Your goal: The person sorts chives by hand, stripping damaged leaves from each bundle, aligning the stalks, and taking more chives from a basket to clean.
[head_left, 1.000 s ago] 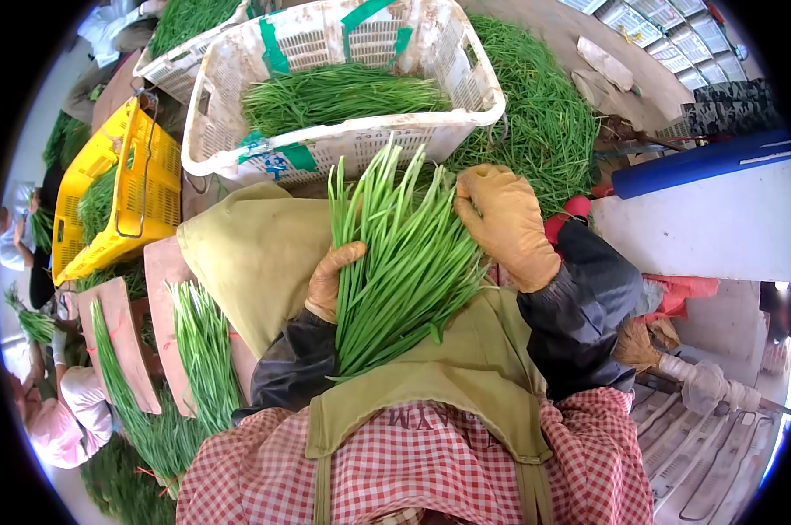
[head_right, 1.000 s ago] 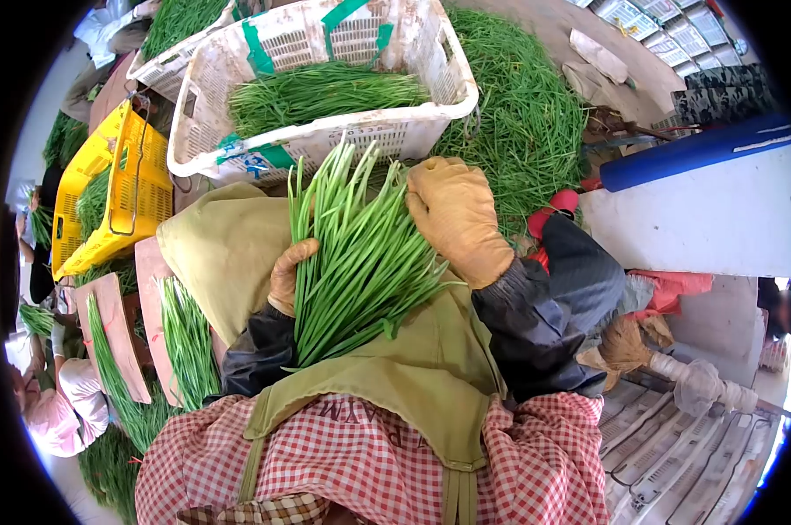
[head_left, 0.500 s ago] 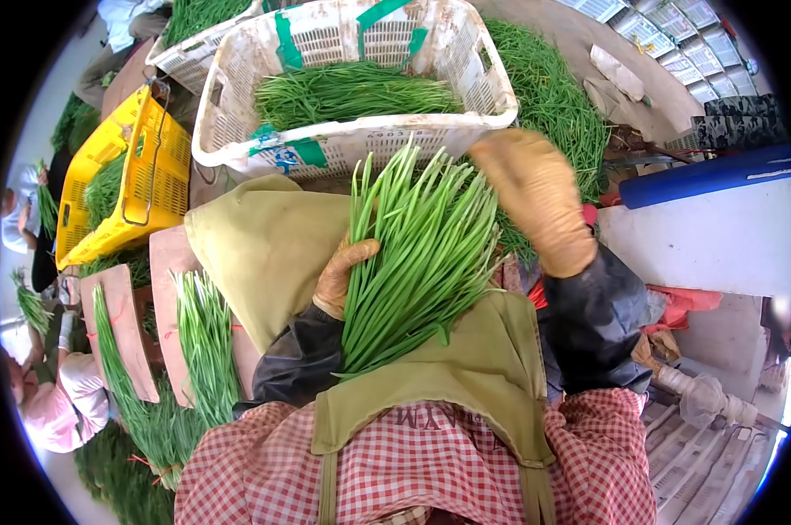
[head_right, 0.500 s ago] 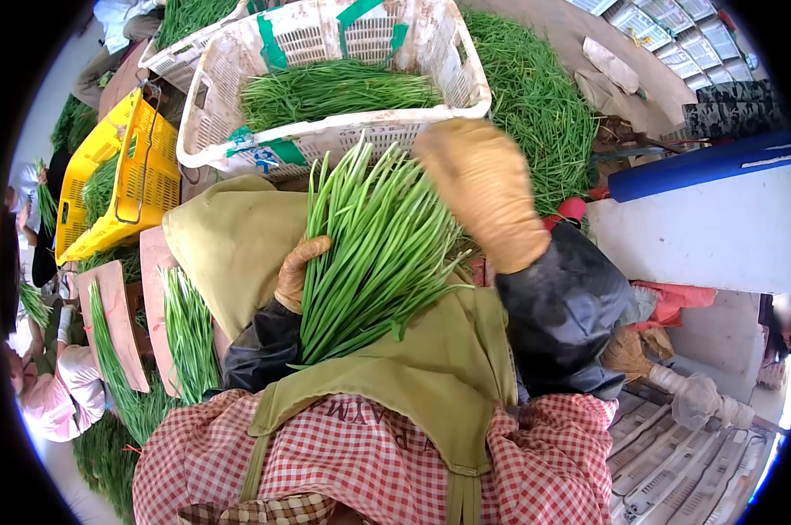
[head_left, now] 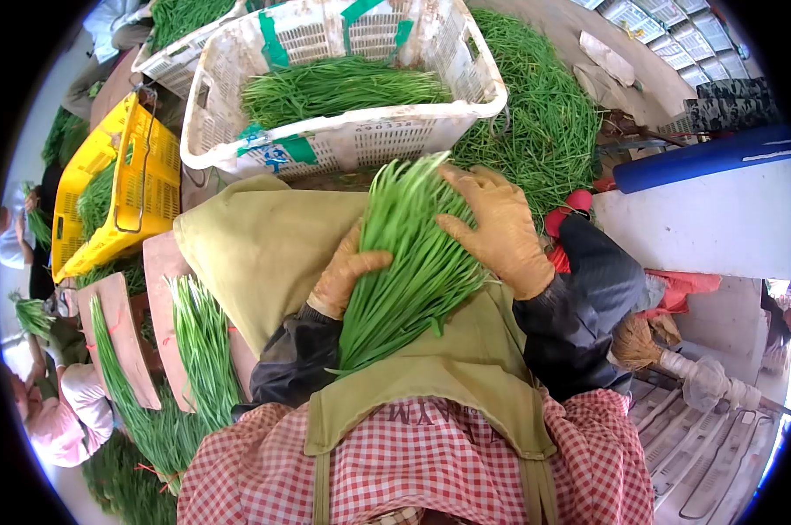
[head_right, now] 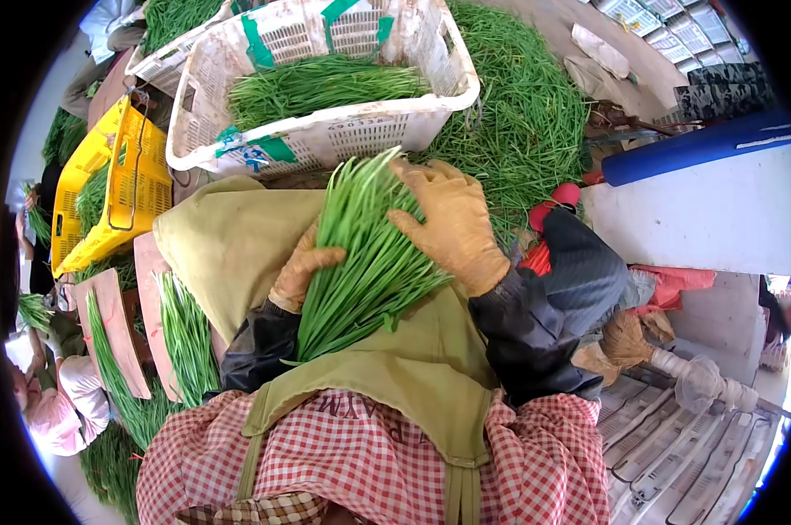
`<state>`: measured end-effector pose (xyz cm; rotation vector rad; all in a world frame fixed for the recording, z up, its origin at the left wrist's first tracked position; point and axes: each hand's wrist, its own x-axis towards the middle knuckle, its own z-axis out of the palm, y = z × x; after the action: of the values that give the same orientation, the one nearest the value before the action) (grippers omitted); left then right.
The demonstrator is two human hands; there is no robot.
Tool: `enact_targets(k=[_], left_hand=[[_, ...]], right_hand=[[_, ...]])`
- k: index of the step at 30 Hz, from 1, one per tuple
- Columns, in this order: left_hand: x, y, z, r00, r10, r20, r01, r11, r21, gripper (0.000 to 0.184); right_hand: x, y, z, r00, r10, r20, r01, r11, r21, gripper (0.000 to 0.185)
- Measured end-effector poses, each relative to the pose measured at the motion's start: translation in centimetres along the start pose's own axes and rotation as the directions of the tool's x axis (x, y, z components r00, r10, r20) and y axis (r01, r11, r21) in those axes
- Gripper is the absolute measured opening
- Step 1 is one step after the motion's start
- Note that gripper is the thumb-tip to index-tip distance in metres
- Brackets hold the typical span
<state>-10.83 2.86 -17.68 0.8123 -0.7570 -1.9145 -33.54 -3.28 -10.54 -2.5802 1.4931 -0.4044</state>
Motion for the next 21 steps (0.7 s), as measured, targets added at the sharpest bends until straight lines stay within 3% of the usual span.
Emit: enact_targets(k=[2,3,4,6,12,14,16,18,21], left_hand=[[-0.1,0.2,-1.0,0.993,-0.055,-0.105,0.028,0.969,-0.244,0.061],[-0.2,0.3,-0.1,0.966,-0.081,-0.246,-0.01,0.938,-0.348,0.052],[-0.2,0.2,-0.3,0.965,-0.083,-0.248,-0.009,0.938,-0.347,0.052],[-0.3,0.1,-1.1,0.964,-0.125,-0.235,0.031,0.93,-0.367,0.051],[-0.2,0.4,-0.3,0.966,-0.122,-0.229,0.028,0.925,-0.378,0.051],[-0.3,0.7,0.2,0.972,-0.092,-0.216,0.005,0.927,-0.376,0.052],[-0.4,0.8,0.5,0.972,-0.066,-0.226,-0.01,0.947,-0.321,0.056],[-0.7,1.0,0.9,0.968,-0.049,-0.248,-0.024,0.959,-0.282,0.055],[-0.8,0.9,0.6,0.966,-0.035,-0.258,-0.035,0.964,-0.262,0.054]], right_hand=[[-0.8,-0.4,0.2,0.997,0.073,-0.025,-0.073,0.997,0.011,0.063],[-1.3,-0.1,0.9,0.987,0.157,-0.021,-0.154,0.982,0.11,0.062],[-1.7,0.2,1.5,0.97,0.243,-0.009,-0.235,0.949,0.209,0.06],[-1.8,0.2,2.0,0.968,0.248,-0.03,-0.237,0.95,0.205,0.055],[0.5,-0.7,-0.5,0.987,0.141,-0.074,-0.14,0.99,0.01,0.044],[1.4,-1.3,-1.2,0.999,0.036,0.007,-0.035,0.994,-0.107,0.038],[2.0,-1.2,-0.3,1.0,-0.02,-0.019,0.018,0.993,-0.113,0.032],[2.6,-0.9,1.1,0.993,-0.103,0.057,0.111,0.979,-0.172,0.024],[3.5,-0.4,2.5,0.996,-0.083,0.045,0.091,0.964,-0.249,0.014]])
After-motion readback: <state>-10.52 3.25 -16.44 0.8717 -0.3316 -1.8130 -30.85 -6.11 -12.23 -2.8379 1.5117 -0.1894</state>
